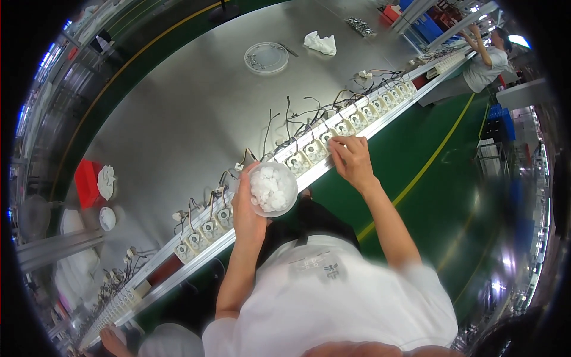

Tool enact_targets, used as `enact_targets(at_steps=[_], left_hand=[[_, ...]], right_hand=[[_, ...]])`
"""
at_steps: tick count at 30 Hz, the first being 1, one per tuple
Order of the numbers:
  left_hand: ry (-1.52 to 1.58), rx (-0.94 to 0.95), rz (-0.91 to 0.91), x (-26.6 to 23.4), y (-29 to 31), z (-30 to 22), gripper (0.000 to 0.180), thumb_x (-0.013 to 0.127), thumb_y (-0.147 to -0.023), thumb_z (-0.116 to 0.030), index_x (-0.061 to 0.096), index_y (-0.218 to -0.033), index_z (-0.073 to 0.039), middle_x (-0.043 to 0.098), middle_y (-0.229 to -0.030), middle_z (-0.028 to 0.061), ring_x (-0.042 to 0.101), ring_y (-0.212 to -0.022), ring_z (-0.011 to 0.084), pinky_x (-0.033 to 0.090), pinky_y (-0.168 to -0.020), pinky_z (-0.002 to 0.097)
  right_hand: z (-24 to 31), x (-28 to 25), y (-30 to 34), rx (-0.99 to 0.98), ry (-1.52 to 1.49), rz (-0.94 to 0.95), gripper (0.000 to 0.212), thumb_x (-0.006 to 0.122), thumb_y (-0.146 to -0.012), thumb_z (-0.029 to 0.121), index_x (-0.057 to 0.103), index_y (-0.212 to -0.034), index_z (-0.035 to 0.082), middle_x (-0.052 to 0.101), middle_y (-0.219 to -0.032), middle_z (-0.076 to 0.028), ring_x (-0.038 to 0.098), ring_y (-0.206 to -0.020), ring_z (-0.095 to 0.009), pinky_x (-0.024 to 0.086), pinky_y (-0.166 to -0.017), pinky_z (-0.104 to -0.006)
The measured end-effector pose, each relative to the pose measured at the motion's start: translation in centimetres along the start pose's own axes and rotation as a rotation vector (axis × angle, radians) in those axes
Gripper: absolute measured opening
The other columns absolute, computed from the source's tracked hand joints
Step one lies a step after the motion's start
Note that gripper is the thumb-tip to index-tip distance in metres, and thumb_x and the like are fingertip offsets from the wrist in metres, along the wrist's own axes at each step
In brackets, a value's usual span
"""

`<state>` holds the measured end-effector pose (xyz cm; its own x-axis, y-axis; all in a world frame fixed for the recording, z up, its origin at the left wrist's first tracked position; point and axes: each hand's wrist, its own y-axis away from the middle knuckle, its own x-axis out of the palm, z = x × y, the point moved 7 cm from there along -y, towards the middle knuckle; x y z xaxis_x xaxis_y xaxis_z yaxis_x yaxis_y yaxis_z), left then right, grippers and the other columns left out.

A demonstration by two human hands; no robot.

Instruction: The person assembles small electric fans by hand, placing circular plastic components into fan housings on a production line.

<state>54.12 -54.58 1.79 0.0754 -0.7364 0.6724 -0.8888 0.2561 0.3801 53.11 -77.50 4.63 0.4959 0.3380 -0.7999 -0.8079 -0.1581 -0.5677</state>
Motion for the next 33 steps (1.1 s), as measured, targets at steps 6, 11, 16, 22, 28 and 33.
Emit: enact_targets(at_steps=[6,11,16,22,28,33], left_hand=[[-0.013,-0.014,-0.015,-0.7,0.1,0.8,0.039,0.040,-0.100,-0.031,0.049,-0.122,-0.001,0.055,-0.117,0.0100,0.054,-0.111,0.0185,0.043,-0.095,0.0318],[-0.067,0.001,-0.017,-0.7,0.1,1.3,0.037,0.042,-0.099,-0.029,0.052,-0.119,0.000,0.056,-0.115,0.0091,0.054,-0.109,0.0165,0.042,-0.095,0.0293],[-0.172,0.050,-0.002,-0.8,0.9,1.2,0.035,0.041,-0.100,-0.028,0.054,-0.118,-0.001,0.056,-0.114,0.0088,0.053,-0.108,0.0147,0.041,-0.094,0.0276],[-0.296,0.105,0.052,-0.6,0.9,1.3,0.038,0.038,-0.100,-0.031,0.050,-0.123,-0.003,0.057,-0.113,0.0095,0.057,-0.101,0.0151,0.047,-0.085,0.0280],[-0.274,0.061,0.081,-0.6,1.3,1.5,0.038,0.037,-0.100,-0.031,0.050,-0.123,-0.004,0.057,-0.110,0.0079,0.058,-0.097,0.0130,0.048,-0.080,0.0256],[-0.222,0.082,0.057,-1.0,1.0,1.8,0.036,0.038,-0.100,-0.030,0.050,-0.123,-0.004,0.058,-0.109,0.0079,0.059,-0.095,0.0125,0.049,-0.076,0.0245]], right_hand=[[-3.1,2.1,-1.5,0.289,-0.088,0.191,0.010,0.066,-0.069,-0.002,0.063,-0.077,0.004,0.063,-0.085,-0.008,0.060,-0.078,-0.025,0.041,-0.066,-0.0369],[-3.1,1.6,-1.9,0.238,-0.045,0.237,0.011,0.066,-0.070,0.001,0.066,-0.081,0.002,0.062,-0.077,-0.011,0.059,-0.070,-0.027,0.045,-0.060,-0.0353],[3.2,-0.9,-3.4,0.487,-0.485,0.259,0.017,0.069,-0.075,0.009,0.067,-0.091,0.002,0.062,-0.076,-0.009,0.058,-0.068,-0.022,0.046,-0.063,-0.0312],[8.1,-0.6,-4.2,0.304,-0.463,0.425,0.022,0.074,-0.071,0.016,0.063,-0.088,0.006,0.061,-0.075,-0.006,0.058,-0.068,-0.022,0.045,-0.065,-0.0327],[10.0,-0.4,-4.2,0.170,-0.265,0.361,0.021,0.074,-0.070,0.013,0.061,-0.086,0.008,0.060,-0.073,-0.006,0.059,-0.069,-0.025,0.044,-0.065,-0.0351],[11.3,-1.3,-4.9,0.081,-0.266,0.172,0.015,0.072,-0.072,0.008,0.063,-0.084,0.006,0.060,-0.075,-0.007,0.059,-0.067,-0.026,0.046,-0.063,-0.0354]])
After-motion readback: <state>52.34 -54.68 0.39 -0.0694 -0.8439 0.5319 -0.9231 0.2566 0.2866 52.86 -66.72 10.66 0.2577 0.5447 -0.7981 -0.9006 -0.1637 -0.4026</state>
